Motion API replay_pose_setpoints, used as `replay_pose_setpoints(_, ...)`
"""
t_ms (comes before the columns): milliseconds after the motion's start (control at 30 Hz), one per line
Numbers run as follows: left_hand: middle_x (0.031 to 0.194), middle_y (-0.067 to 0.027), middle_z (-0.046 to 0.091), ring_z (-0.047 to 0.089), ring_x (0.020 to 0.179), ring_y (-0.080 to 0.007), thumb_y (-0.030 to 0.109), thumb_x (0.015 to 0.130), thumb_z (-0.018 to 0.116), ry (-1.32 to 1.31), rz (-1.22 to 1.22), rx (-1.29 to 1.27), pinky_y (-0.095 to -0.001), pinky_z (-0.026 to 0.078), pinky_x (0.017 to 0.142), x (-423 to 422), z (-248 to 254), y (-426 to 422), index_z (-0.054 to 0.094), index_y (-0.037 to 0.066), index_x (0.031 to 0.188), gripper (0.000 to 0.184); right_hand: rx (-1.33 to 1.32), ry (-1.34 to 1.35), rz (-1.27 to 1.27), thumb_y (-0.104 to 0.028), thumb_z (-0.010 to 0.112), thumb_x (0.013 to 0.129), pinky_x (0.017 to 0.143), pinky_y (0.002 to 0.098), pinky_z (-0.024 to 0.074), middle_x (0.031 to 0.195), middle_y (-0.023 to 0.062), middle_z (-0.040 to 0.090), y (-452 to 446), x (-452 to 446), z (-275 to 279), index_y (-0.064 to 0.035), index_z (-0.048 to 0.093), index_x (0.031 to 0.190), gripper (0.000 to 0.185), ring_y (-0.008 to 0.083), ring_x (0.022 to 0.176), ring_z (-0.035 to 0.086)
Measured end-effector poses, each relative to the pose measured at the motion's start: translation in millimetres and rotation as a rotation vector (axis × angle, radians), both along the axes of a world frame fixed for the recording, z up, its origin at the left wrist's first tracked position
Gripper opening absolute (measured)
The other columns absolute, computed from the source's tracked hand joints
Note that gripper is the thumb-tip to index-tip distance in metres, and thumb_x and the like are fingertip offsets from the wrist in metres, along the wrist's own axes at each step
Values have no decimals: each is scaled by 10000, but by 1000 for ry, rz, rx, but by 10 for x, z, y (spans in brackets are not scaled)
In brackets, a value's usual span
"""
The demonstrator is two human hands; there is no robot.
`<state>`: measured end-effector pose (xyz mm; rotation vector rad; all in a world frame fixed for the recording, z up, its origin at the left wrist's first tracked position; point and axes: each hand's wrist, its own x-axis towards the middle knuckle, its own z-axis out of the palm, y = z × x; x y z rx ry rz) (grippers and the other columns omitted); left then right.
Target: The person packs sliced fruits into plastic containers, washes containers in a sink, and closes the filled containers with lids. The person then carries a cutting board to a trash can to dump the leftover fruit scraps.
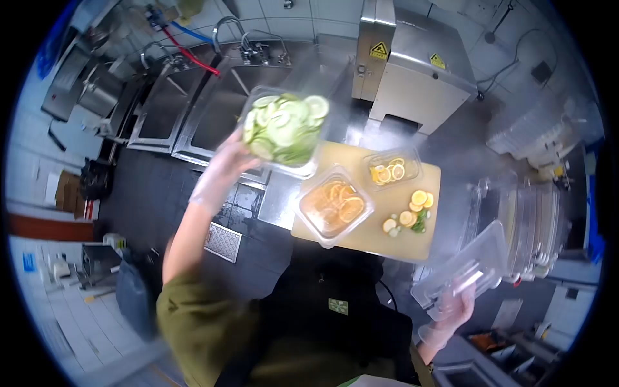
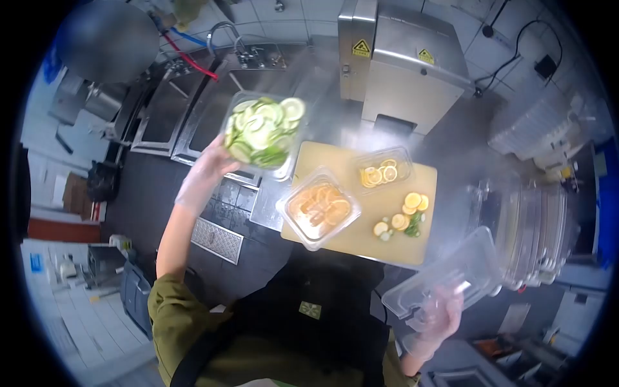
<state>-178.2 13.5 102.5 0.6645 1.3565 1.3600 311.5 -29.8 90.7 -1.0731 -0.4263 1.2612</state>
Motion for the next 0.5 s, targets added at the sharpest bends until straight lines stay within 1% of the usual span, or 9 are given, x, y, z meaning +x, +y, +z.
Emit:
replay_pose_setpoints(33,1256,-90,530,599,1011,-133,107,798,455,-9,2,-16,-221,525,772,-187,-107,-110,293,40,1404,632,-26,-12,-78,-270,553,765,518,215,443,994,150,573,-34,-298,15,50,398,1274,621,168,742,575)
replay_pose_setpoints(100,1259,-93,535,611,1013,-152,90,790,446,-7,1,-48,-228,547,750,-573,-238,-312,305,36,1399,628,68,150,214,-208,572,760,778,288,443,1137,158,524,-150,-360,-144,50,364,1307,640,229,968,543)
replay_pose_setpoints(133,1277,-119,520,624,1003,-178,44,777,442,-63,-7,-128,-234,573,722,-861,-493,-341,310,22,1389,627,122,240,350,-178,581,757,907,324,443,1208,162,500,-212,-513,-130,50,347,1323,654,260,1081,527)
replay_pose_setpoints(200,1277,-140,515,634,986,-207,-5,759,430,-175,-28,-185,-250,593,687,-1307,-1043,-460,315,19,1384,636,25,160,263,-176,585,762,888,311,457,1199,172,508,-286,-771,-30,66,334,1327,665,254,1065,534)
replay_pose_setpoints(300,1233,-133,545,653,931,-212,-47,719,434,-180,-181,-234,-254,598,663,-1414,-1182,-456,342,10,1370,660,-14,139,209,-167,592,765,855,307,469,1205,181,503,-268,-1107,81,73,320,1334,675,248,1054,536)
replay_pose_setpoints(333,1196,-123,570,664,850,-176,-58,694,438,-190,-225,-284,-227,583,626,-1467,-1248,-437,369,3,1359,671,-8,154,222,-162,592,768,828,294,477,1208,186,500,-243,-1205,91,75,309,1340,681,243,1054,535)
replay_pose_setpoints(400,1108,-99,609,654,757,-133,-51,676,450,-262,-419,-305,-205,550,583,-1623,-1491,-345,399,20,1355,685,7,190,256,-154,590,776,775,268,492,1213,195,495,-199,-1358,100,79,287,1353,693,233,1053,533)
replay_pose_setpoints(433,1080,-91,615,647,743,-125,-40,676,458,-212,-474,-355,-206,540,581,-1620,-1487,-247,407,27,1353,682,2,164,232,-153,584,783,704,248,497,1186,206,512,-192,-1429,70,74,279,1360,690,220,996,558)
replay_pose_setpoints(500,1023,-73,627,633,714,-108,-17,677,475,-113,-584,-453,-208,520,576,-1534,-1441,-30,424,40,1350,678,-13,164,256,-163,585,780,687,254,500,1163,208,528,-180,-1531,70,70,286,1358,692,208,936,573)
